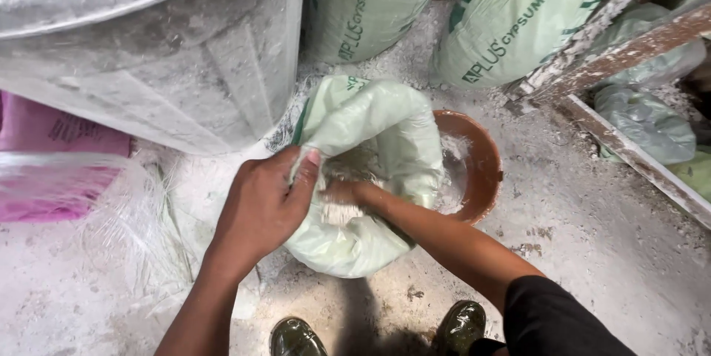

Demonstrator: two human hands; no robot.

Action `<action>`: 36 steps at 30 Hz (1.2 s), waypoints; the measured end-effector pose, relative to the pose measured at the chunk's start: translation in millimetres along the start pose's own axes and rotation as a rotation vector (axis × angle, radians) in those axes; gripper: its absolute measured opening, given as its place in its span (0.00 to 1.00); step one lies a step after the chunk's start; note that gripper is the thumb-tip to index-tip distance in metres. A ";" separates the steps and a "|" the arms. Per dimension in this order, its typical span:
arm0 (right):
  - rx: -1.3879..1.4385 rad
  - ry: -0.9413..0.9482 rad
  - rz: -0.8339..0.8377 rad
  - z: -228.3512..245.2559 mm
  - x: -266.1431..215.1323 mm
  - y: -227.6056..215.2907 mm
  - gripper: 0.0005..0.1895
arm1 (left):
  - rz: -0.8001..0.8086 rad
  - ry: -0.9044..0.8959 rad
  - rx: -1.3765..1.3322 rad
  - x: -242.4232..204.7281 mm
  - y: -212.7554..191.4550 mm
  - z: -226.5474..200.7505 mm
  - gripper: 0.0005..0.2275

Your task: The person mixes a white powder with water in an orange bucket using a trowel. They then walk to a tap, fill a pink cup with water, and pour it into the bucket. Finally, they scoop more white powder from a large bag into the bucket and continue mixing.

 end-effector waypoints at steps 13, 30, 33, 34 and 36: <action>0.252 -0.108 -0.110 99.5 -91.2 -10.8 0.29 | -0.155 -0.077 0.066 6.2 5.6 -1.9 0.17; -0.538 -0.116 -0.417 192.6 -243.1 -207.3 0.20 | -0.187 -0.317 0.139 39.1 4.7 92.4 0.25; -0.553 -0.044 -0.418 171.0 -243.5 -224.8 0.19 | -0.180 -0.318 0.165 37.1 5.8 87.4 0.25; -0.564 0.009 -0.420 162.7 -242.6 -231.7 0.18 | -0.183 -0.319 0.164 35.4 5.0 82.5 0.24; -0.571 0.059 -0.415 151.7 -241.1 -240.5 0.18 | -0.190 -0.329 0.165 30.8 1.0 73.4 0.23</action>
Point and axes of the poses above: each hand's wrist, its own x-axis towards the middle knuckle, its own y-axis out of the palm, z = x × y, the point moved 10 cm from there along x, towards the middle knuckle, and after that the axes turned 5 degrees about -y, right-handed, at the moved point
